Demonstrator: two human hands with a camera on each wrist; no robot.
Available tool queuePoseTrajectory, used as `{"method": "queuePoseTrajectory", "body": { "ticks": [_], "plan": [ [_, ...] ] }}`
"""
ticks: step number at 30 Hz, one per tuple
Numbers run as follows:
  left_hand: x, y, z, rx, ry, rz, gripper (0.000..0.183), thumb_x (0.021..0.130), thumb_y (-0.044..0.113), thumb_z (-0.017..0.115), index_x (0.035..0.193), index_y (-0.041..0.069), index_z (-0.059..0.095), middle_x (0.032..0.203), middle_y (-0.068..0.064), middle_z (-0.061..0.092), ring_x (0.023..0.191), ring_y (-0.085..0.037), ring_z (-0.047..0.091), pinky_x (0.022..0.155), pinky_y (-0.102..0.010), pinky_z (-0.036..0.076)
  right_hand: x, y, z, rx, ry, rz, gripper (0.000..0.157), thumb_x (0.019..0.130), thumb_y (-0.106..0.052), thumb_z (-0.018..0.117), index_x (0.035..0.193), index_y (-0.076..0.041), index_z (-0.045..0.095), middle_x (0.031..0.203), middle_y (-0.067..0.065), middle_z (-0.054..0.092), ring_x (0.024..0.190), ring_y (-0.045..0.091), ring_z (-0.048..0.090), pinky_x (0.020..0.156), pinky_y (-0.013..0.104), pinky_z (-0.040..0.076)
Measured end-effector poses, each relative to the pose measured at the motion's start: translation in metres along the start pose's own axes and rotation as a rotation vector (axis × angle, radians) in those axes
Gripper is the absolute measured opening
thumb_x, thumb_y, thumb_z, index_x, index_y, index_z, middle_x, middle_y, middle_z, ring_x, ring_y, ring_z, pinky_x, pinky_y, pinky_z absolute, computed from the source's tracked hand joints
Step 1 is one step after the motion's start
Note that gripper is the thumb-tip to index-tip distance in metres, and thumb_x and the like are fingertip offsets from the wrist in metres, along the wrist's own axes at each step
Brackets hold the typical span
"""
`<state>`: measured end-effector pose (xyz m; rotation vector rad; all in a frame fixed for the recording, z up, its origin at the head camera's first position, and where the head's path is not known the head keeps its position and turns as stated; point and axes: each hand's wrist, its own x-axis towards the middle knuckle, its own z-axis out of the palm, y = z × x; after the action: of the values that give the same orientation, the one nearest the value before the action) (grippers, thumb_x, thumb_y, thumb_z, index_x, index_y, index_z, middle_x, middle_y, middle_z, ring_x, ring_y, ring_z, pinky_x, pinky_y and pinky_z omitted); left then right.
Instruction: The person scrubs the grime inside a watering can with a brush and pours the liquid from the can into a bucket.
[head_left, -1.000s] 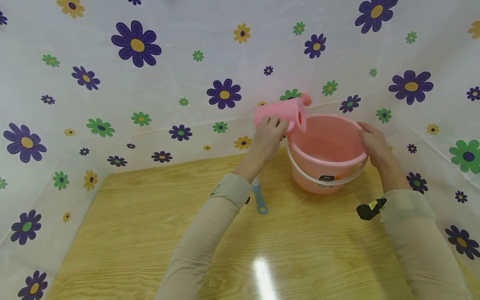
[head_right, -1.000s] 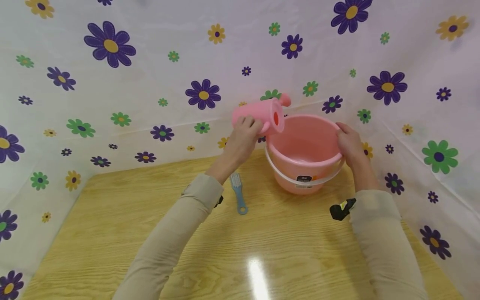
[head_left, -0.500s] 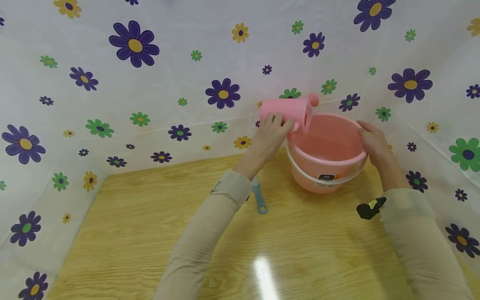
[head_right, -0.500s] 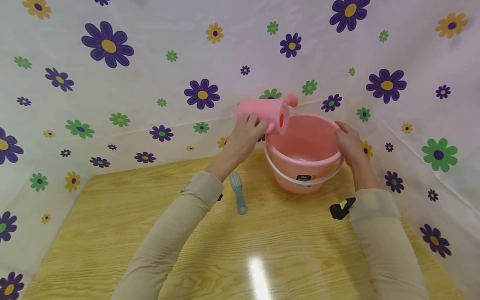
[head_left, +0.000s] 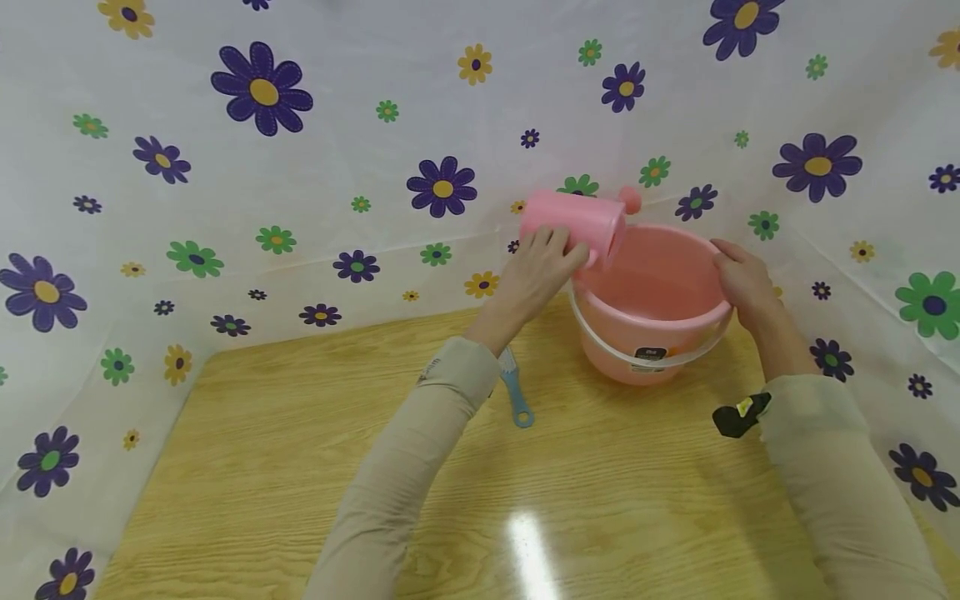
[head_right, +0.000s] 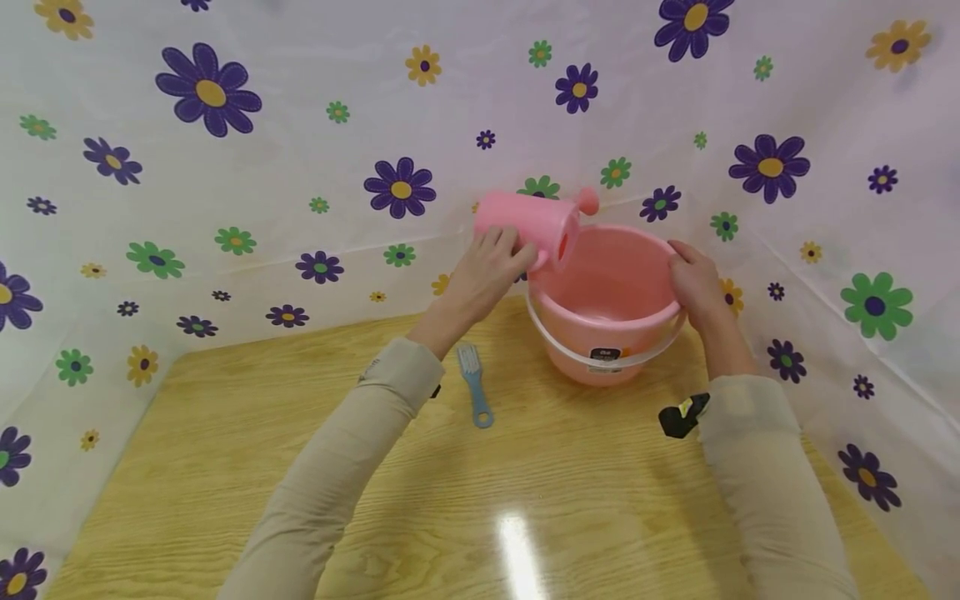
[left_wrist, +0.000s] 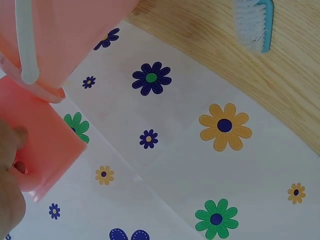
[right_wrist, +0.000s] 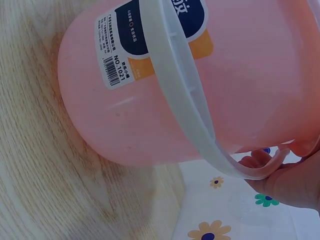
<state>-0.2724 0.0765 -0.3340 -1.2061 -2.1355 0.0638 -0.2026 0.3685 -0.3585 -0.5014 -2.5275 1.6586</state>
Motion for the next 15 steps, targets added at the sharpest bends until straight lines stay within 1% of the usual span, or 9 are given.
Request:
{"method": "queuePoseTrajectory", "body": {
  "ticks": [2, 4, 7, 11, 15],
  "plan": [
    [0.0, -0.0005, 0.0008, 0.008, 0.012, 0.014, 0.021, 0.099, -0.003, 0.046, 0.107, 0.015, 0.055, 0.097, -0.008, 0.051, 0.091, -0.027, 0.05, 0.08, -0.034, 0.044, -0.0003, -0.0011, 0.0002, -0.001, 0.0, 0.006, 0.061, 0.106, -0.042, 0.021, 0.159, -0.012, 0.012, 0.162, 0.019, 0.017, 0.146, 0.041, 0.024, 0.115, 0.055, 0.028],
    [0.0004, -0.0007, 0.0009, 0.011, 0.009, 0.022, 0.021, 0.099, -0.003, 0.047, 0.107, 0.015, 0.055, 0.097, -0.008, 0.051, 0.091, -0.026, 0.05, 0.081, -0.034, 0.044, -0.0004, -0.002, 0.0002, 0.0, -0.001, 0.01, 0.06, 0.106, -0.042, 0.021, 0.159, -0.013, 0.012, 0.162, 0.019, 0.017, 0.146, 0.041, 0.025, 0.115, 0.055, 0.028],
    [0.0025, -0.0006, -0.0005, 0.026, -0.024, 0.037, 0.02, 0.099, -0.002, 0.047, 0.109, 0.015, 0.054, 0.099, -0.007, 0.051, 0.091, -0.025, 0.048, 0.081, -0.033, 0.043, -0.0006, -0.0028, 0.0, -0.001, -0.004, 0.018, 0.06, 0.107, -0.041, 0.021, 0.159, -0.013, 0.012, 0.162, 0.019, 0.018, 0.145, 0.041, 0.027, 0.114, 0.054, 0.029],
    [0.0064, 0.0, -0.0038, 0.06, -0.077, 0.069, 0.021, 0.099, 0.0, 0.048, 0.113, 0.016, 0.053, 0.102, -0.007, 0.051, 0.094, -0.025, 0.046, 0.085, -0.033, 0.043, -0.0007, -0.0029, -0.0008, -0.007, -0.001, 0.017, 0.059, 0.107, -0.039, 0.021, 0.159, -0.012, 0.013, 0.162, 0.02, 0.017, 0.146, 0.042, 0.025, 0.115, 0.055, 0.027],
    [0.0092, -0.0006, -0.0068, 0.09, -0.124, 0.083, 0.023, 0.099, 0.001, 0.048, 0.115, 0.017, 0.052, 0.106, -0.008, 0.05, 0.096, -0.025, 0.046, 0.089, -0.034, 0.042, -0.0001, -0.0022, -0.001, -0.005, -0.008, 0.016, 0.059, 0.107, -0.039, 0.021, 0.159, -0.012, 0.013, 0.162, 0.021, 0.017, 0.146, 0.042, 0.025, 0.115, 0.056, 0.027]
  ]
}}
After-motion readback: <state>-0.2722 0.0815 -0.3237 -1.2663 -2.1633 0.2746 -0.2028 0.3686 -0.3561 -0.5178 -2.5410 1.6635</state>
